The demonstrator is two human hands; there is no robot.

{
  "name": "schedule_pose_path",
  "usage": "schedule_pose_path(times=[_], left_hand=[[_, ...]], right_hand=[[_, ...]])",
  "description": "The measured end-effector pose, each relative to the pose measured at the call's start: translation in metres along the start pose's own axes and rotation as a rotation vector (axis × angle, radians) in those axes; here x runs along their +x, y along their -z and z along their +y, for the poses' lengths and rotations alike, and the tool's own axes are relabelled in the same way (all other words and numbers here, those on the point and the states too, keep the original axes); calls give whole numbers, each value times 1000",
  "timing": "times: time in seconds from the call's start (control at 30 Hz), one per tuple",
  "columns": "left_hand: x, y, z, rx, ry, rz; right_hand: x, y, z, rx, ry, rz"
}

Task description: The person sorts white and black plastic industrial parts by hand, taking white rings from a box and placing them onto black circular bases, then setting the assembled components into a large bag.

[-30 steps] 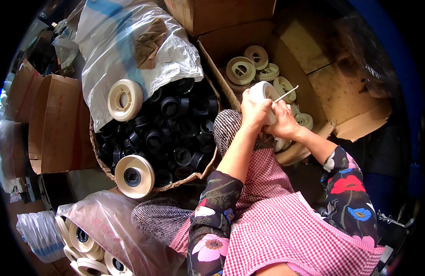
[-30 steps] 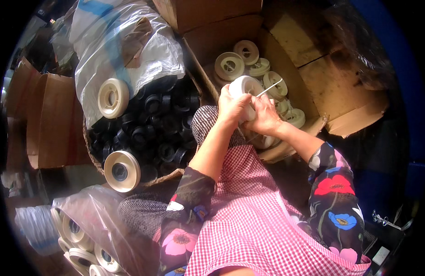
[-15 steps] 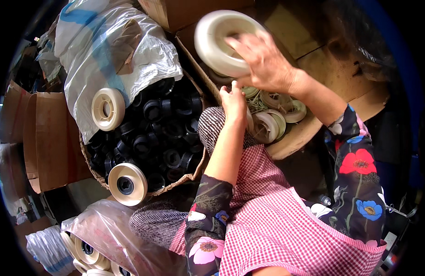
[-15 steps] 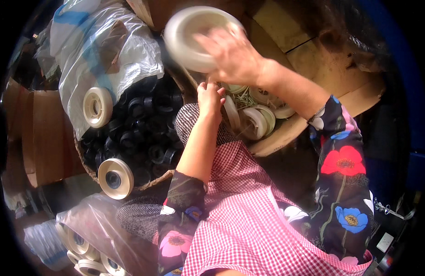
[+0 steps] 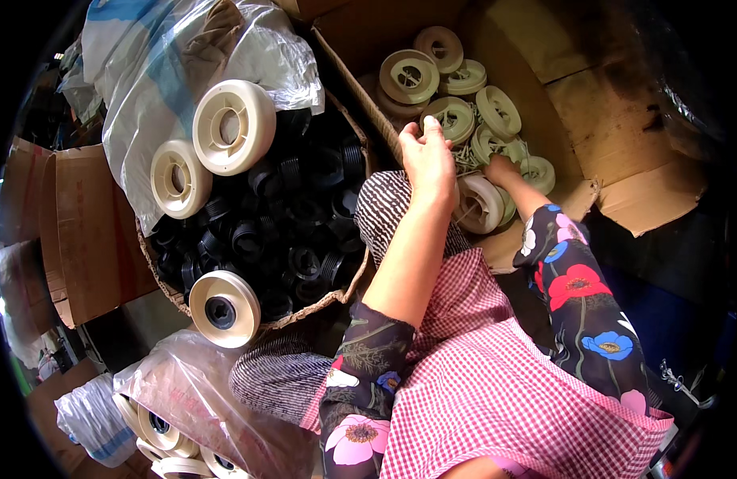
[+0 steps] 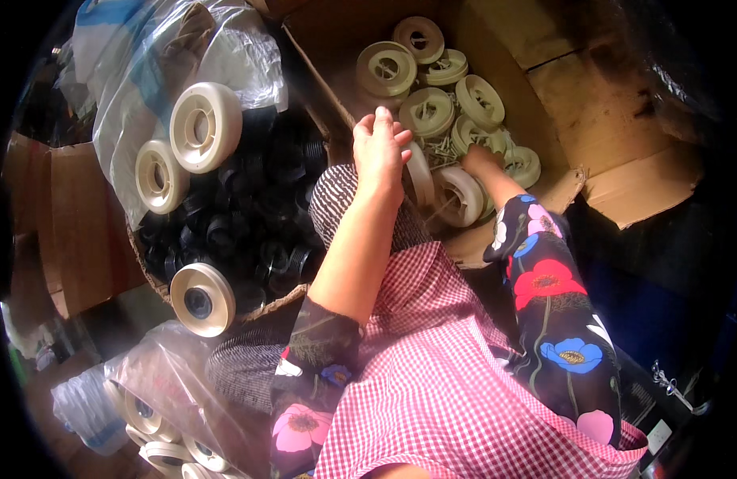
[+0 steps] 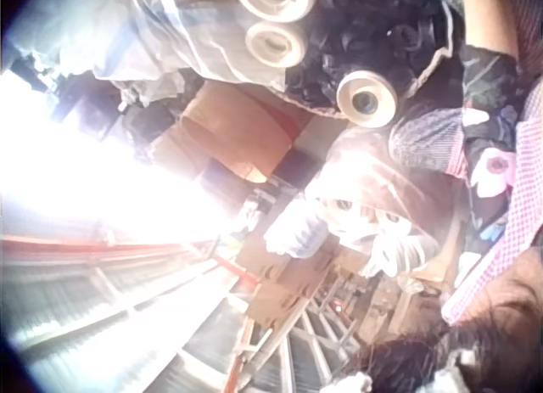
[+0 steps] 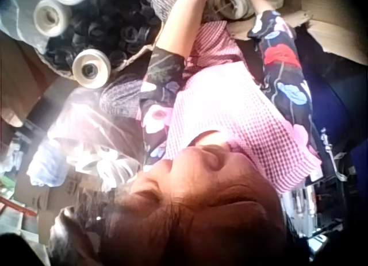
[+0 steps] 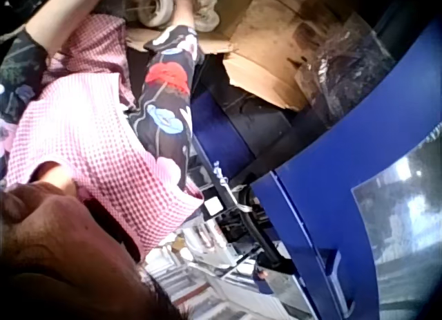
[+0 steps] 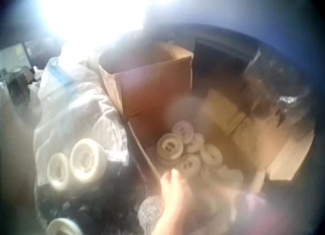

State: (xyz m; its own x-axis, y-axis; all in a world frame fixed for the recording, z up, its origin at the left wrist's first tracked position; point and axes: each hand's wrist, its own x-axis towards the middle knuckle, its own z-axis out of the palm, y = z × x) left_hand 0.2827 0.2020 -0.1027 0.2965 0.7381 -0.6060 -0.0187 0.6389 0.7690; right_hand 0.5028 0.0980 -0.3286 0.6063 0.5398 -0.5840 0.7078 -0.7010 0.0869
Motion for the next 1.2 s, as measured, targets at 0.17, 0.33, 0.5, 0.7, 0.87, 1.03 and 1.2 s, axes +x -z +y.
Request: schedule_pose_path(times=[0.17, 0.33, 0.5, 0.7, 0.87, 1.03, 1.2], left_hand=[[-1, -4, 2, 50, 20, -35], [-2, -9, -3, 103, 44, -55], [24, 5, -25, 257, -9, -47], [0, -4, -14, 86, 65, -179], [25, 5, -33, -50, -118, -1], [16, 0, -33, 195, -320, -20], [2, 2, -26, 564, -469, -18]], right_hand=[[9, 14, 14, 42, 77, 181], [14, 71, 54, 630, 172, 437], [-50, 155, 20, 2138, 98, -57], [-137, 167, -16, 2158, 151, -195], [-182, 178, -23, 372, 860, 1019], [-198, 171, -36, -54, 1004, 713], [-187, 140, -45, 66, 1003, 531]])
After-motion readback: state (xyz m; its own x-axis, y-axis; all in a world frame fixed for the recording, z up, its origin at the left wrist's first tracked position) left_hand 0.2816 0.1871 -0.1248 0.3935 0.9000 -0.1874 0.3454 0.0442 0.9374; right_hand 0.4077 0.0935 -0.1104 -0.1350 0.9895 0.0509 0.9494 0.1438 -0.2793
